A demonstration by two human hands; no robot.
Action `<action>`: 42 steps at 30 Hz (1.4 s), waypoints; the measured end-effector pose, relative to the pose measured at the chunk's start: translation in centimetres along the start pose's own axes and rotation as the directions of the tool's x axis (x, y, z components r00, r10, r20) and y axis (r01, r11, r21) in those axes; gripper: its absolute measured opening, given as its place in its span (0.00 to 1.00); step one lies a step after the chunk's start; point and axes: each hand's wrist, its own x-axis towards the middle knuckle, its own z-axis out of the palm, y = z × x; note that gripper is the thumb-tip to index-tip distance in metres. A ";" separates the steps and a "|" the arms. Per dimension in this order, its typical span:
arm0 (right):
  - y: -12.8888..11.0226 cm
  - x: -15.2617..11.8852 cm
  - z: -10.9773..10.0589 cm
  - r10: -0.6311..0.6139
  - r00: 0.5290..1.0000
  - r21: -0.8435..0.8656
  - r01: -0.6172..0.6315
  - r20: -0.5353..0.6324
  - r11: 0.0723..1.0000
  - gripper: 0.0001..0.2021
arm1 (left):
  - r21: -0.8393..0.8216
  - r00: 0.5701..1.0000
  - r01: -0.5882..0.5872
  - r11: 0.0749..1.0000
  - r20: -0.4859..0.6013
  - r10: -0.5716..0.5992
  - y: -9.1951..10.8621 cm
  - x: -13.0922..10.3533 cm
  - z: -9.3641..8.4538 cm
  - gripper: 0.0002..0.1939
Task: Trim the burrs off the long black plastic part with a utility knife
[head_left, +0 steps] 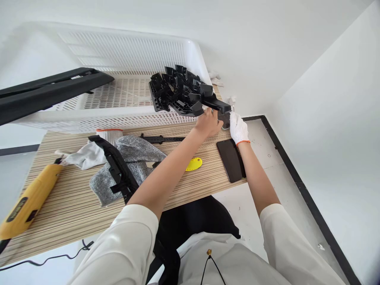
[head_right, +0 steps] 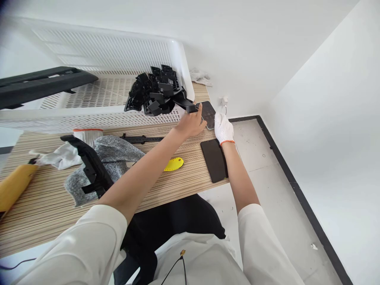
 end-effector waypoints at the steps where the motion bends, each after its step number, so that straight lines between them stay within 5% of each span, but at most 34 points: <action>1: 0.0 0.0 0.0 -0.004 1.000 -0.010 0.004 0.009 1.000 0.31 | -0.005 0.999 -0.004 1.000 0.034 0.004 0.1 -0.1 -0.4 0.33; 7: -0.4 -0.1 -0.4 -0.080 0.995 -0.141 0.089 0.066 0.986 0.28 | 0.017 0.970 -0.028 0.999 0.240 0.023 1.5 -2.0 -2.7 0.34; 14: 0.1 -0.1 -0.5 -0.041 0.999 -0.123 0.042 0.010 0.992 0.32 | 0.079 0.992 -0.097 0.992 0.089 0.090 0.3 -2.8 -1.2 0.36; 21: 1.3 0.4 0.5 0.027 0.993 -0.119 -0.040 -0.115 0.992 0.30 | 0.123 0.951 -0.291 0.949 0.144 0.273 0.5 -3.6 -0.8 0.29; 30: 1.8 0.6 1.4 -0.052 0.991 -0.338 0.006 -0.127 0.941 0.31 | 0.164 0.969 -0.233 0.958 0.121 0.215 1.1 -3.4 0.0 0.29; 42: 2.7 0.9 1.9 -0.124 0.983 -0.322 0.074 -0.136 0.944 0.30 | 0.144 0.972 -0.219 0.965 0.123 0.202 1.3 -3.6 -0.3 0.28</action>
